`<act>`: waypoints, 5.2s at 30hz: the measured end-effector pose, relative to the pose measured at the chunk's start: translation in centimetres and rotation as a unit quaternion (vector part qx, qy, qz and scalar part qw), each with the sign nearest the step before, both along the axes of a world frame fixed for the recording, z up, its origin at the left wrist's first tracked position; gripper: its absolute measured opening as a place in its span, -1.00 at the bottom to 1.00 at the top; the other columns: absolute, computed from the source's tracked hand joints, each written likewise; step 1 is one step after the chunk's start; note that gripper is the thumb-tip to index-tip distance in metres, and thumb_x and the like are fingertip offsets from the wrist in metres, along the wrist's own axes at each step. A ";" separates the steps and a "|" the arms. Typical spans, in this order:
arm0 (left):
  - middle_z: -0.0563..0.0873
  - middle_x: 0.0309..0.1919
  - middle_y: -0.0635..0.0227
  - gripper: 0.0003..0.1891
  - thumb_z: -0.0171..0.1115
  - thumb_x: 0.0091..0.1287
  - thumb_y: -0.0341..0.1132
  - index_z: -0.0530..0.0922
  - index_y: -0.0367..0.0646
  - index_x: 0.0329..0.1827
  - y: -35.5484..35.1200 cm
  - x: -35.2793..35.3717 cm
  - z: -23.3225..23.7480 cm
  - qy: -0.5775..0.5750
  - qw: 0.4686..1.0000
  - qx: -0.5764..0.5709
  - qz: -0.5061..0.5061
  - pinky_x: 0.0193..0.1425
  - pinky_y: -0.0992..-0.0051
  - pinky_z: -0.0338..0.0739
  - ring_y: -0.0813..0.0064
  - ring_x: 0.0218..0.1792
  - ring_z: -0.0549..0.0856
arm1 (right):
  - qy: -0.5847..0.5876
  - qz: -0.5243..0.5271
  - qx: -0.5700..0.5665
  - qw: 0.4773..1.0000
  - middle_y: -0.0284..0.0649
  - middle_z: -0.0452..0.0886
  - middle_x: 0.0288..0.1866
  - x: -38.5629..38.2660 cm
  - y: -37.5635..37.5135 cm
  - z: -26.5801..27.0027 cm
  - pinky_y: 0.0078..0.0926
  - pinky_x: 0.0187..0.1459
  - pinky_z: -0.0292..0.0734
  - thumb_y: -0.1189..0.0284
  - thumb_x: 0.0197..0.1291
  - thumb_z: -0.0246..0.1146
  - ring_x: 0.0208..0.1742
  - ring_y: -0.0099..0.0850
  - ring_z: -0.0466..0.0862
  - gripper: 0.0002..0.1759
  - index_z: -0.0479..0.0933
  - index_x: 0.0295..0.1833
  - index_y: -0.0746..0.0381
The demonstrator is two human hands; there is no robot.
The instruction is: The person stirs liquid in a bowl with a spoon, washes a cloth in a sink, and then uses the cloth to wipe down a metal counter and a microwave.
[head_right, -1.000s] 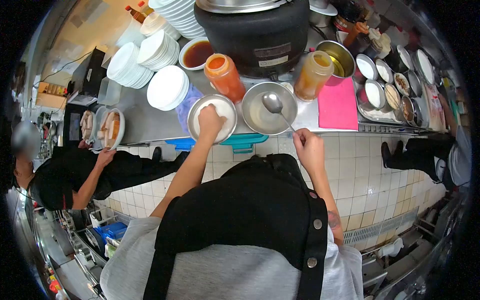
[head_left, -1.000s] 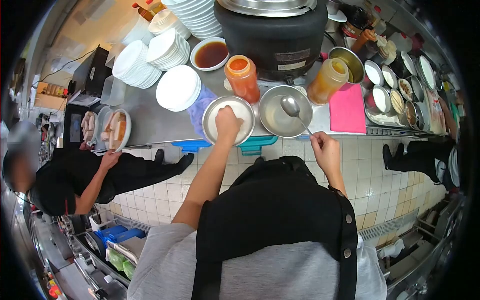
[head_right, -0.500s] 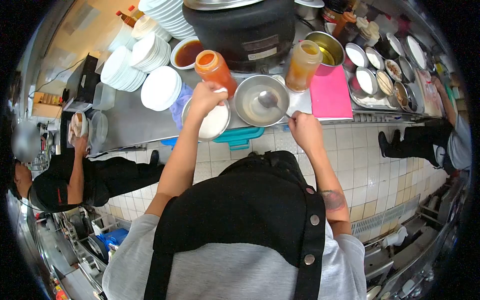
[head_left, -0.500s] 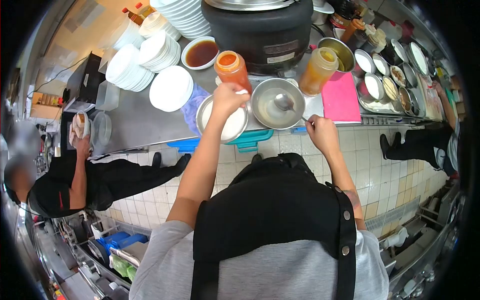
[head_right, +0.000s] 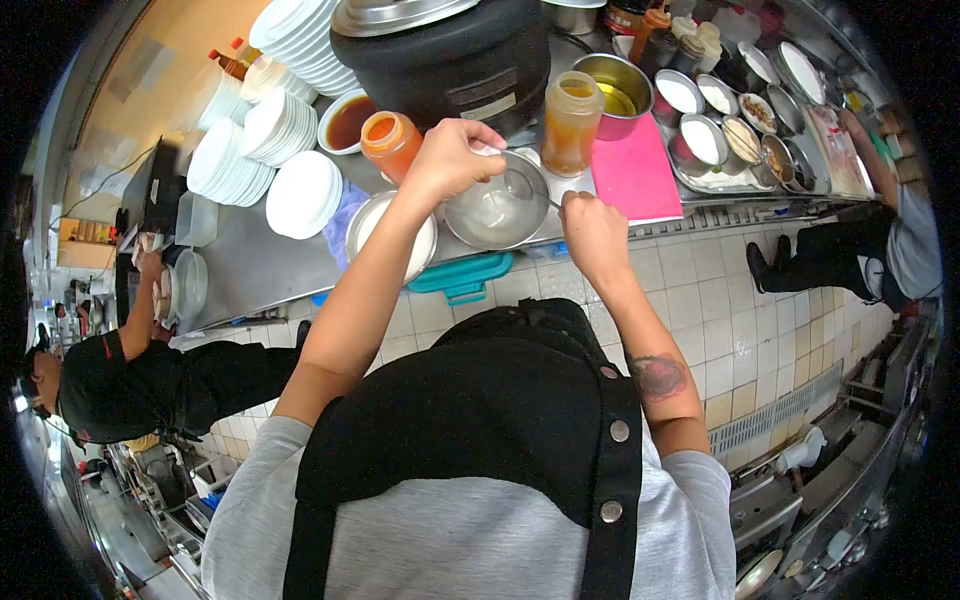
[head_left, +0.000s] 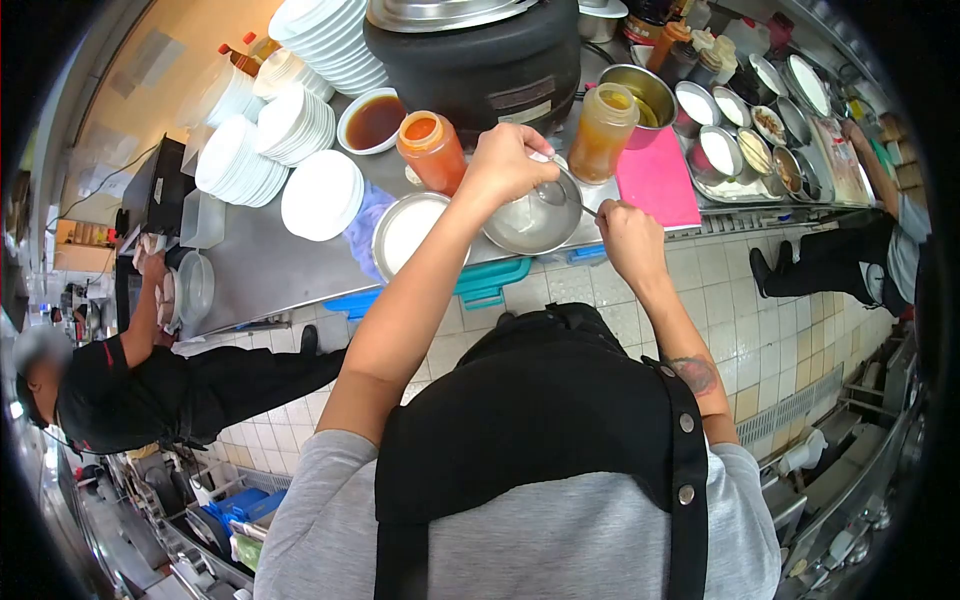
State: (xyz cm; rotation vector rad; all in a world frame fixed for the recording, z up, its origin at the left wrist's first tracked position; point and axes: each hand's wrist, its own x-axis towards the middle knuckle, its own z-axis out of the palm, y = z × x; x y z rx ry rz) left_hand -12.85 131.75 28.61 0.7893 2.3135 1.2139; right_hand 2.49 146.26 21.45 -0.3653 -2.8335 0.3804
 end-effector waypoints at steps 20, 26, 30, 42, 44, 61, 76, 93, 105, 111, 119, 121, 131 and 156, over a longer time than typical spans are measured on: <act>0.71 -0.21 0.11 -0.62 0.11 0.12 -0.43 0.56 -0.28 0.04 0.2 0.1 -0.3 0.038 0.997 -0.031 -0.066 -0.09 0.49 0.55 0.43 -0.26 0.71 | -0.078 -0.017 -0.055 0.995 0.01 0.62 -0.50 -0.6 -1.3 -2.7 -0.15 -0.34 0.55 0.38 0.04 0.30 -0.42 -0.06 0.65 -0.81 0.58 -0.41 0.31; 0.70 -0.22 0.12 -0.57 0.01 0.14 -0.63 0.51 -0.29 0.12 0.0 -0.5 -1.8 0.029 0.996 -0.041 -0.070 -0.15 0.49 0.59 0.43 -0.28 0.70 | -0.045 -0.027 -0.233 0.971 0.03 0.62 -0.48 0.1 -0.7 -4.0 -0.16 -0.31 0.53 0.38 0.05 0.31 -0.39 -0.03 0.66 -0.80 0.61 -0.41 0.33; 0.71 -0.24 0.12 -0.56 0.07 0.12 -0.66 0.51 -0.28 0.12 0.2 -0.1 -1.5 0.031 0.997 -0.029 -0.071 -0.15 0.50 0.60 0.43 -0.28 0.71 | -0.027 -0.053 -0.269 0.961 0.02 0.62 -0.50 0.6 -0.4 -2.0 -0.18 -0.33 0.51 0.38 0.08 0.30 -0.40 -0.04 0.65 -0.80 0.58 -0.40 0.33; 0.75 -0.45 0.22 -0.74 0.29 0.01 -0.60 0.60 -0.34 -0.18 1.1 0.3 -2.0 0.056 0.998 0.007 -0.019 -0.30 0.55 0.61 0.52 -0.41 0.73 | 0.010 -0.055 -0.029 0.998 -0.01 0.61 -0.42 0.1 -0.8 -1.9 -0.12 -0.37 0.51 0.45 0.14 0.21 -0.39 -0.03 0.64 -0.86 0.46 -0.35 0.30; 0.74 -0.47 0.22 -0.77 0.31 -0.01 -0.57 0.62 -0.32 -0.24 1.0 0.4 -2.1 0.062 0.998 0.003 -0.013 -0.30 0.54 0.60 0.48 -0.43 0.73 | -0.007 -0.050 -0.028 0.998 -0.01 0.61 -0.42 0.2 -1.0 -2.3 -0.12 -0.36 0.52 0.45 0.13 0.21 -0.39 -0.02 0.64 -0.86 0.47 -0.36 0.31; 0.75 -0.40 0.25 -0.70 0.28 0.11 -0.52 0.59 -0.30 -0.05 -1.9 0.2 -3.6 0.013 1.000 -0.006 -0.005 -0.19 0.59 0.57 0.53 -0.32 0.72 | 0.001 -0.067 -0.292 0.954 0.00 0.62 -0.48 1.2 -1.5 -1.9 -0.23 -0.34 0.51 0.44 0.10 0.26 -0.39 -0.07 0.65 -0.85 0.56 -0.36 0.33; 0.58 -0.12 -0.08 -0.48 0.49 -0.19 -0.40 0.58 -0.43 -0.10 -14.7 2.9 -13.7 0.209 0.942 -0.201 0.170 0.06 0.25 0.50 0.01 -0.08 0.59 | -0.025 -0.039 -0.083 0.996 0.04 0.61 -0.39 0.6 -1.6 -2.2 -0.12 -0.36 0.54 0.45 0.13 0.20 -0.38 -0.01 0.64 -0.86 0.46 -0.35 0.33; 0.60 -0.24 -0.08 -0.70 0.44 -0.13 -0.45 0.62 -0.35 -0.30 -13.5 2.2 -13.3 0.188 0.934 -0.255 0.163 -0.07 0.20 0.54 -0.02 -0.19 0.62 | 0.014 -0.061 -0.348 0.936 -0.14 0.54 -0.63 1.5 -0.2 -3.3 -0.42 -0.46 0.43 0.42 0.10 0.29 -0.60 -0.41 0.54 -0.82 0.57 -0.38 0.35; 0.56 -0.28 -0.16 -0.87 0.17 0.00 -0.59 0.53 -0.46 -0.36 -12.3 2.3 -15.4 0.261 0.913 -0.274 0.154 -0.15 0.16 0.54 -0.04 -0.25 0.58 | 0.047 -0.060 -0.102 0.992 0.00 0.62 -0.47 0.8 -0.9 -3.0 -0.15 -0.36 0.53 0.45 0.11 0.26 -0.41 -0.02 0.63 -0.85 0.50 -0.40 0.31; 0.57 -0.30 -0.17 -0.88 0.08 0.03 -0.64 0.52 -0.46 -0.36 -12.2 2.1 -15.3 0.262 0.912 -0.280 0.146 -0.17 0.16 0.55 -0.06 -0.27 0.60 | 0.008 -0.030 -0.207 0.978 0.02 0.62 -0.48 0.7 -2.2 -4.4 -0.21 -0.35 0.54 0.45 0.08 0.29 -0.43 -0.06 0.65 -0.85 0.54 -0.39 0.34; 0.66 -0.41 -0.13 -0.83 0.20 -0.03 -0.48 0.66 -0.32 -0.37 -13.4 -0.6 -16.8 0.221 0.933 -0.212 0.191 -0.14 0.19 0.57 -0.02 -0.32 0.68 | -0.020 -0.074 -0.400 0.913 -0.09 0.60 -0.57 1.3 -0.5 -5.9 -0.45 -0.42 0.47 0.42 0.07 0.33 -0.55 -0.38 0.61 -0.80 0.59 -0.36 0.37; 0.68 -0.42 -0.09 -0.81 0.22 -0.03 -0.46 0.69 -0.26 -0.35 -13.1 -1.5 -15.5 0.189 0.941 -0.205 0.193 -0.14 0.22 0.58 0.03 -0.30 0.70 | -0.003 -0.078 -0.379 0.922 -0.10 0.60 -0.58 1.5 -0.2 -5.4 -0.45 -0.42 0.46 0.42 0.09 0.31 -0.55 -0.39 0.61 -0.81 0.59 -0.36 0.37; 0.72 -0.47 0.29 -0.80 0.31 0.08 -0.40 0.67 -0.28 -0.24 -3.4 -0.4 -0.2 0.092 0.995 -0.026 0.035 -0.36 0.45 0.56 0.54 -0.53 0.70 | 0.036 -0.078 -0.299 0.950 0.02 0.59 -0.54 0.7 0.3 -2.8 -0.32 -0.40 0.48 0.46 0.11 0.27 -0.51 -0.17 0.64 -0.83 0.57 -0.38 0.38; 0.75 -0.30 0.15 -0.62 -0.04 0.15 -0.65 0.57 -0.31 0.02 -0.5 0.6 0.3 0.137 0.990 -0.004 -0.041 -0.11 0.51 0.60 0.43 -0.28 0.74 | -0.013 -0.071 -0.355 0.932 0.00 0.60 -0.55 1.3 -1.0 -4.5 -0.27 -0.38 0.48 0.41 0.08 0.30 -0.48 -0.13 0.64 -0.81 0.58 -0.37 0.36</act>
